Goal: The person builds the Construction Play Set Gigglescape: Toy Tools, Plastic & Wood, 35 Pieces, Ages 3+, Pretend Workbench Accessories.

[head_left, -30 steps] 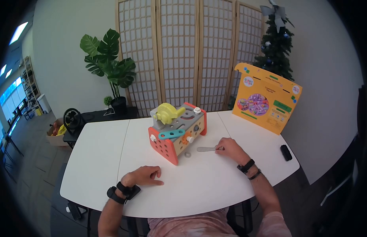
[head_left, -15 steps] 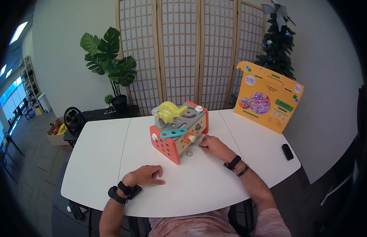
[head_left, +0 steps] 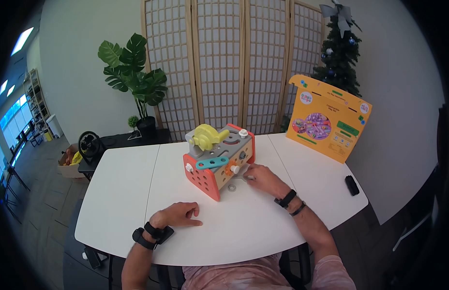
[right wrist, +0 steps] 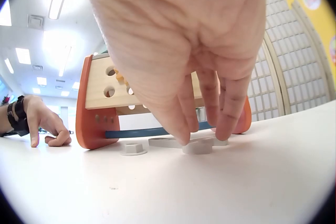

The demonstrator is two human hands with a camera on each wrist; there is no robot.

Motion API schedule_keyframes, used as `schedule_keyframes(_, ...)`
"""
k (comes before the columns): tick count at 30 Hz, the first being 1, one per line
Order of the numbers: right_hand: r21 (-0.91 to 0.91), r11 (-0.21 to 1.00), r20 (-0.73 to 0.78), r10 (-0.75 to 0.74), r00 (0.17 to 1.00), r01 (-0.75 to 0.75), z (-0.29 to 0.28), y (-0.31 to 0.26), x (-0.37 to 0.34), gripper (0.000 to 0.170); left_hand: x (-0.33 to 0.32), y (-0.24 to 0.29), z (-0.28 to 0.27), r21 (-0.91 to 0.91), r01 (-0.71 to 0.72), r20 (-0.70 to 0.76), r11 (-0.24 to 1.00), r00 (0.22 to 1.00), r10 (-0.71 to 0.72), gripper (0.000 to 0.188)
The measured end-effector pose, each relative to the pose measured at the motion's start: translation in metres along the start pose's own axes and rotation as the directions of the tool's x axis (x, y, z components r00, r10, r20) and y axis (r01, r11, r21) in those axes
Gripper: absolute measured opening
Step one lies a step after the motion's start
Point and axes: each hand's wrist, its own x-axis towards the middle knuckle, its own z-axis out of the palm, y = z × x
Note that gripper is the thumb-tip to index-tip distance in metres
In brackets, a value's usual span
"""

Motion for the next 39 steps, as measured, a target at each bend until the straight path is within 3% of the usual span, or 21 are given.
schedule_keyframes(6,-0.022,0.999,-0.044,-0.035,0.998,0.034,-0.001,0.010,0.002,0.025,0.000,0.000,0.000,0.009,-0.009,-0.004,1.000,1.000,0.009,0.052)
schedule_keyframes(8,-0.054,0.995,-0.057,0.084,0.995,-0.087,-0.006,0.008,0.002,0.023,0.000,0.000,0.000,0.008,-0.011,-0.005,1.000,1.000,0.011,0.052)
schedule_keyframes(11,-0.061,0.990,-0.178,0.114,0.977,-0.127,-0.004,0.020,0.007,0.018,-0.001,0.001,0.000,0.008,0.001,-0.002,1.000,1.000,-0.001,0.052)
schedule_keyframes(21,-0.097,0.970,-0.324,0.180,0.929,-0.222,0.005,0.047,0.019,0.021,0.000,0.000,0.000,0.003,-0.004,-0.003,1.000,1.000,0.004,0.052)
schedule_keyframes(23,-0.138,0.953,-0.249,0.230,0.941,-0.269,0.002,0.045,0.020,0.017,0.000,0.000,0.000,0.006,-0.003,-0.002,1.000,1.000,0.003,0.052)
schedule_keyframes(27,-0.066,0.972,-0.133,0.213,0.968,-0.223,-0.003,0.030,0.016,0.015,0.000,0.001,0.000,0.007,-0.010,-0.003,1.000,1.000,0.010,0.051)
schedule_keyframes(29,0.044,0.995,-0.049,0.086,0.995,-0.084,-0.002,0.024,0.013,0.015,0.000,0.001,0.000,0.013,-0.002,0.000,1.000,1.000,0.002,0.052)
schedule_keyframes(30,0.045,0.995,-0.049,0.086,0.995,-0.084,0.001,0.023,0.013,0.015,0.001,-0.001,0.001,0.009,-0.009,-0.004,1.000,1.000,0.009,0.052)
schedule_keyframes(32,0.158,0.976,-0.038,-0.147,0.988,0.151,0.008,0.022,0.012,0.018,0.001,-0.003,0.001,0.004,-0.016,-0.009,1.000,1.000,0.016,0.052)
schedule_keyframes(39,0.098,0.988,0.045,-0.126,0.991,0.121,0.012,0.026,0.009,0.021,-0.001,0.001,0.000,-0.007,-0.010,-0.009,1.000,1.000,0.010,0.052)
